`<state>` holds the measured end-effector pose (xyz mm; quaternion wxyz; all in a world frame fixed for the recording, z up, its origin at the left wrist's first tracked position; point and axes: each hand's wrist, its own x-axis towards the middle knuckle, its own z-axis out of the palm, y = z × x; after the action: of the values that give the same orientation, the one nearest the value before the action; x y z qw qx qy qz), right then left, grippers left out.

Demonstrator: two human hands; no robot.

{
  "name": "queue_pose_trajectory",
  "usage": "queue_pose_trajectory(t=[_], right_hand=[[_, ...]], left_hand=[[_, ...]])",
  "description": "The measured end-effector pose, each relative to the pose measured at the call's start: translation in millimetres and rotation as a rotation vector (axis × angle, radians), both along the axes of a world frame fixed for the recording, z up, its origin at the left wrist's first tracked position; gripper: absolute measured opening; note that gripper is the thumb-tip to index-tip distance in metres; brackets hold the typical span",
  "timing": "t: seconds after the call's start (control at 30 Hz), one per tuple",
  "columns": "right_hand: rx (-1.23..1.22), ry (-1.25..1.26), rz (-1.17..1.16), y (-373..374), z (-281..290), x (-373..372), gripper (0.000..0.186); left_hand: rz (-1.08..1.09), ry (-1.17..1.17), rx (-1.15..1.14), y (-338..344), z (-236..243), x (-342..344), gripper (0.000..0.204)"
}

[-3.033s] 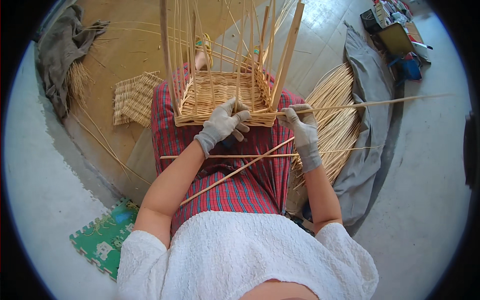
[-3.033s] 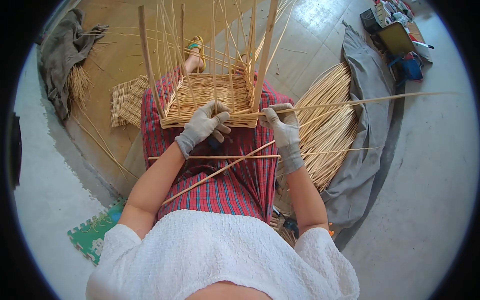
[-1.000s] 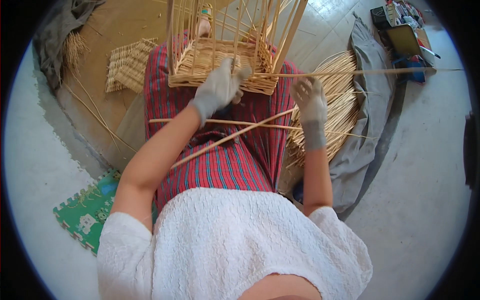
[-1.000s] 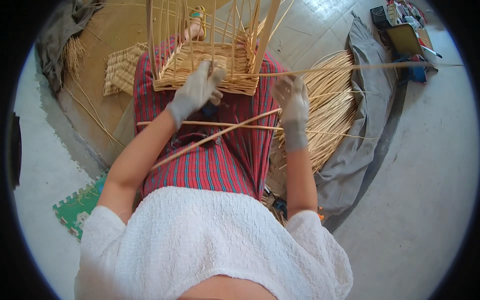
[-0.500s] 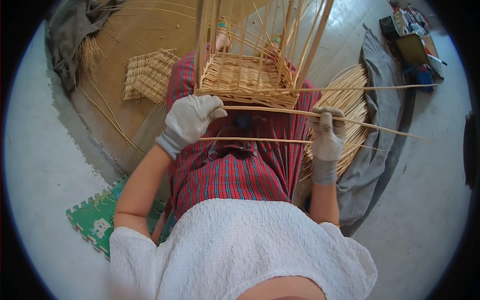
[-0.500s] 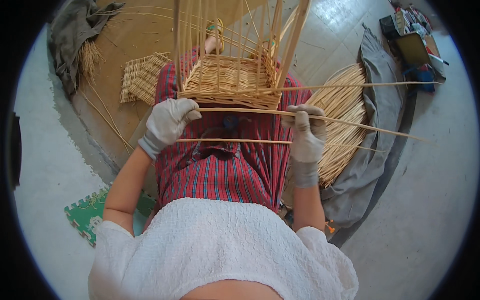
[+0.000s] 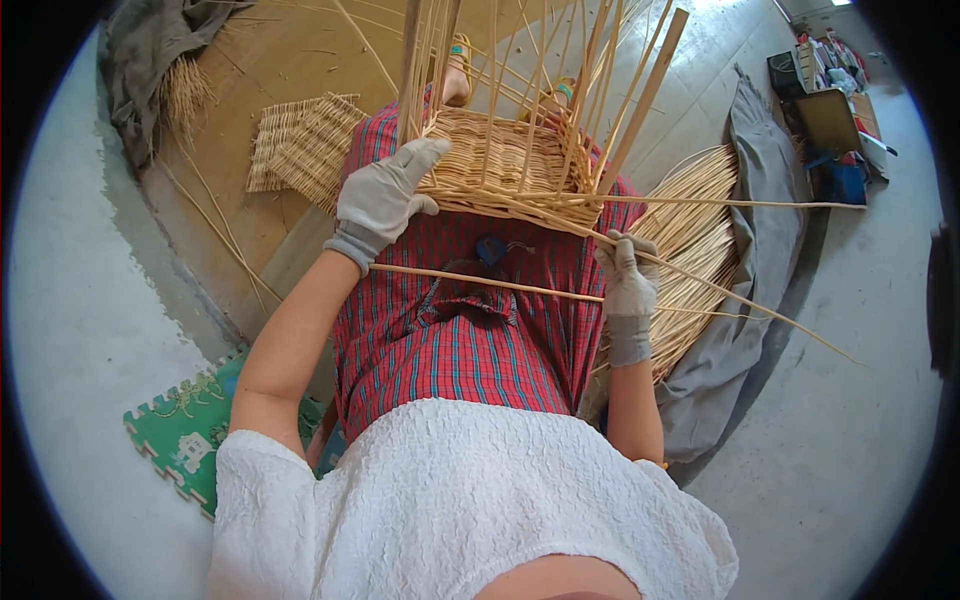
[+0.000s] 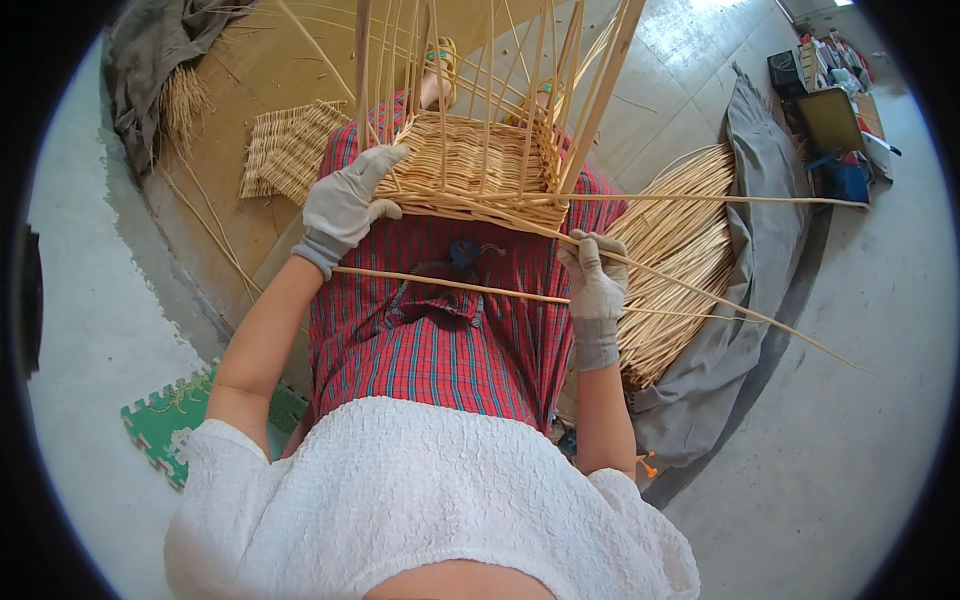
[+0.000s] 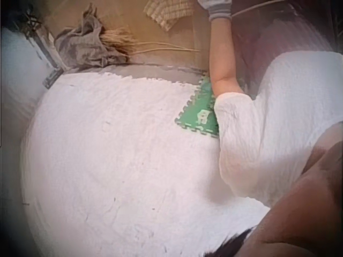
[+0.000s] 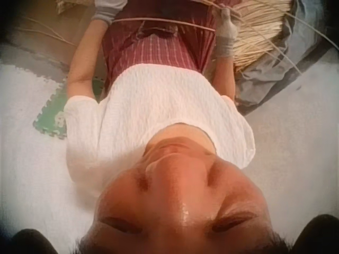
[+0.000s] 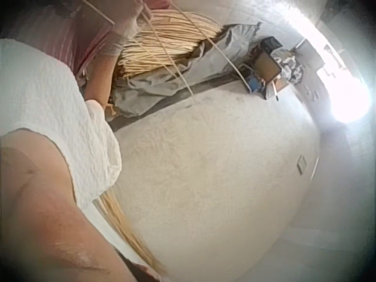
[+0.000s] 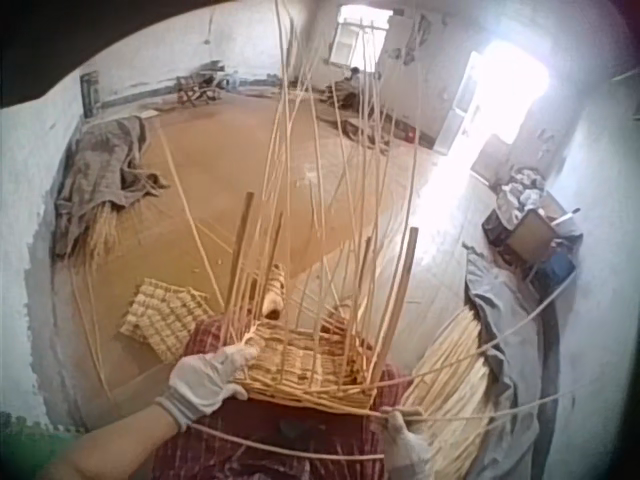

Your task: The person sits on the floor and weaves a basket using thin bamboo strips. They interlace the strips through a vertical frame, occasionally measure the structure with a tape measure, and use a hammer to secure the weave.

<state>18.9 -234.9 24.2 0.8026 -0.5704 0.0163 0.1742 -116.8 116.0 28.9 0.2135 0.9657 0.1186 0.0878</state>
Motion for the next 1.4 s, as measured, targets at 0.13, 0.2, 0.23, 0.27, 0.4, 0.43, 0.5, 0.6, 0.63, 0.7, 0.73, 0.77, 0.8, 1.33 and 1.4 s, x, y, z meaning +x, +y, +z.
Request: queue_pose_trajectory(t=[0.13,0.2,0.23,0.27,0.4,0.43,0.5,0.6,0.63,0.7,0.73,0.77,0.8,1.33,1.4], right_hand=[[0.029,0.061,0.040,-0.7,-11.0,19.2,0.007],[0.028,0.086,0.050,-1.3,-15.9,25.9,0.008],[0.027,0.098,0.054,-0.6,-19.4,28.2,0.009],[0.022,0.083,0.030,0.3,-22.8,29.8,0.010],[-0.021,0.022,-0.003,6.8,-16.4,26.0,0.013],[-0.036,0.006,-0.009,8.9,-12.3,22.5,0.014],[-0.087,-0.041,-0.025,10.8,-4.9,24.2,0.017],[-0.146,-0.065,-0.017,12.4,-0.3,28.1,0.017],[-0.170,-0.106,-0.026,14.0,2.6,26.7,0.015],[-0.217,-0.190,-0.041,26.9,15.6,23.3,0.013],[-0.338,-0.434,0.018,39.8,29.1,27.4,0.012],[-0.335,-0.540,0.098,63.6,51.8,31.8,0.014],[-0.329,-0.649,0.171,90.0,65.6,40.8,0.018],[0.316,-0.366,0.099,93.0,-22.3,26.9,0.039],[0.236,-0.399,-0.026,93.9,-7.8,16.7,0.047]], left_hand=[[0.061,-0.100,-0.136,-16.2,4.1,-1.0,0.078],[0.104,-0.316,-0.059,-35.6,4.5,13.5,0.063],[0.184,-0.064,-0.352,-49.4,9.0,26.7,0.058],[0.256,0.195,-0.646,-67.3,32.9,45.1,0.054],[0.403,0.347,-0.981,-77.2,5.4,63.4,0.050],[0.352,0.326,-1.067,-78.7,-5.3,60.9,0.051],[0.241,0.280,-1.210,-64.8,-13.7,53.8,0.052],[0.156,0.266,-1.310,-61.9,-17.8,49.5,0.035],[0.146,0.254,-1.306,-64.1,-16.6,48.1,0.031],[0.200,0.256,-1.281,-68.4,-12.4,51.2,0.026],[0.214,0.249,-1.251,-68.1,-13.5,52.2,0.026],[0.229,0.251,-1.224,-70.9,-14.7,50.8,0.026],[0.256,0.242,-1.210,-74.7,-13.7,50.4,0.028],[0.443,0.139,-1.380,-75.2,-34.9,61.3,0.026],[0.372,0.103,-1.418,-73.7,-35.6,56.0,0.032]])
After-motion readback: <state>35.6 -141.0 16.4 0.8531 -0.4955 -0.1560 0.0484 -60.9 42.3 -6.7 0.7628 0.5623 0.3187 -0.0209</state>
